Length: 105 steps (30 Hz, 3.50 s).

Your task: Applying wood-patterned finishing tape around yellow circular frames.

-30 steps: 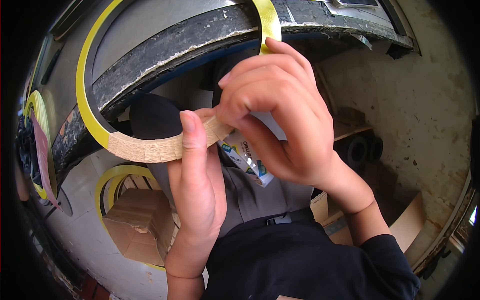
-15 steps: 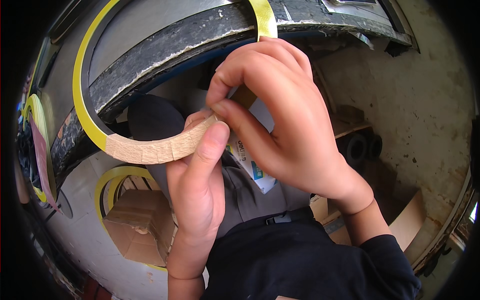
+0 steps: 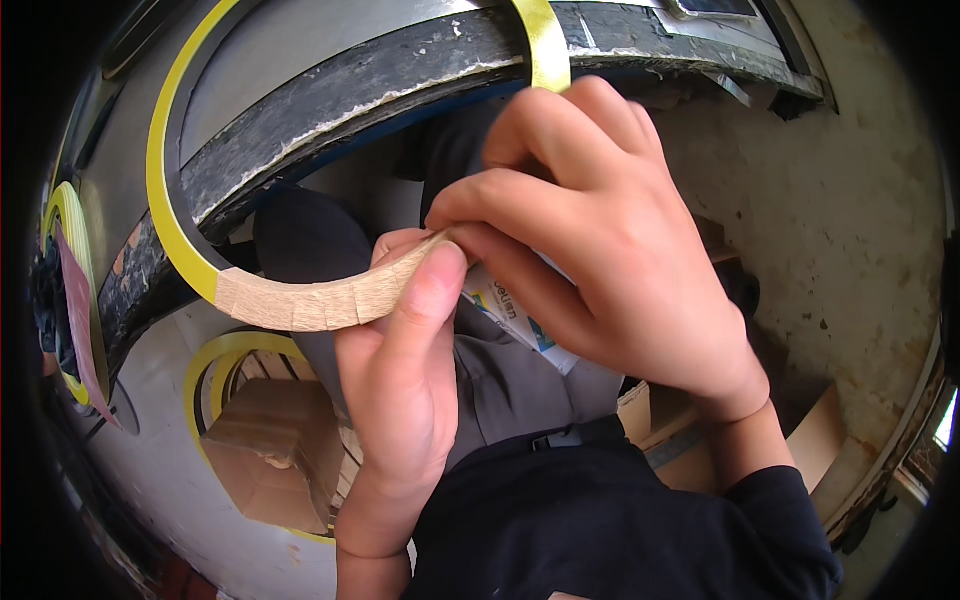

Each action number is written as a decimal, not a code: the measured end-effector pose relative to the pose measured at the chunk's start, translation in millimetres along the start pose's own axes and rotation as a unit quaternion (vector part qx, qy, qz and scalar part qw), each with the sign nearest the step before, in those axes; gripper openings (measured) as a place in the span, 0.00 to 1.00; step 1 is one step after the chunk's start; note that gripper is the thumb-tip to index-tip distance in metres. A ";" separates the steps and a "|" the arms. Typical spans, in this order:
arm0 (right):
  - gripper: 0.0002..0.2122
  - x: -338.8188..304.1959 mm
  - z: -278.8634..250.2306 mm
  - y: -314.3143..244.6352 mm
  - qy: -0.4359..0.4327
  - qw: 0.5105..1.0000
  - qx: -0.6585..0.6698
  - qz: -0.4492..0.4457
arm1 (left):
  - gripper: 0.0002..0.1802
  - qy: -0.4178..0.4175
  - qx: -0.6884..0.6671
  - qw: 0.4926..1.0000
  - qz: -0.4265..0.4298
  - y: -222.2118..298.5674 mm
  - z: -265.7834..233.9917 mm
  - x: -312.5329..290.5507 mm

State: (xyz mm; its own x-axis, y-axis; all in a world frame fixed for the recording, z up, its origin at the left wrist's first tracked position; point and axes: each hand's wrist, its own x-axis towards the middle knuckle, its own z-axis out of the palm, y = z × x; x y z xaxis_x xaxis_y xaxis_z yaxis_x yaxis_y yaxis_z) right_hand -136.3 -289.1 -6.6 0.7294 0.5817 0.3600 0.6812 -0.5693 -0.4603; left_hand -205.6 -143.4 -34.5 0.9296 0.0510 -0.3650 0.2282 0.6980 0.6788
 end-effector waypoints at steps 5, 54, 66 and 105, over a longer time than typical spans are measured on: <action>0.05 0.6 -3.0 -1.3 -0.028 0.999 0.024 0.022 | 0.13 0.015 -0.003 1.000 -0.007 1.3 0.0 -0.6; 0.11 -33.7 44.4 -3.2 -0.080 0.719 0.624 0.295 | 0.24 0.079 0.173 0.976 0.109 -8.8 0.7 -6.4; 0.14 -43.9 79.5 4.4 0.028 0.717 0.675 0.170 | 0.24 0.007 0.246 0.964 0.101 -6.0 -23.9 -24.1; 0.27 47.3 -49.2 -20.2 -0.150 0.864 0.363 0.315 | 0.10 0.070 0.038 0.995 0.053 -11.5 -17.5 -30.7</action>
State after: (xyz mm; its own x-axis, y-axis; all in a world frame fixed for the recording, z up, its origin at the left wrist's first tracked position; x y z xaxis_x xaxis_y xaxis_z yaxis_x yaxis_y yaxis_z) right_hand -112.5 -278.7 59.7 0.8174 0.4756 -0.3250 -0.1439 -0.3777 -0.9147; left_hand -241.9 -140.5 -42.3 0.9011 0.2243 -0.3711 0.1576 0.6278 0.7622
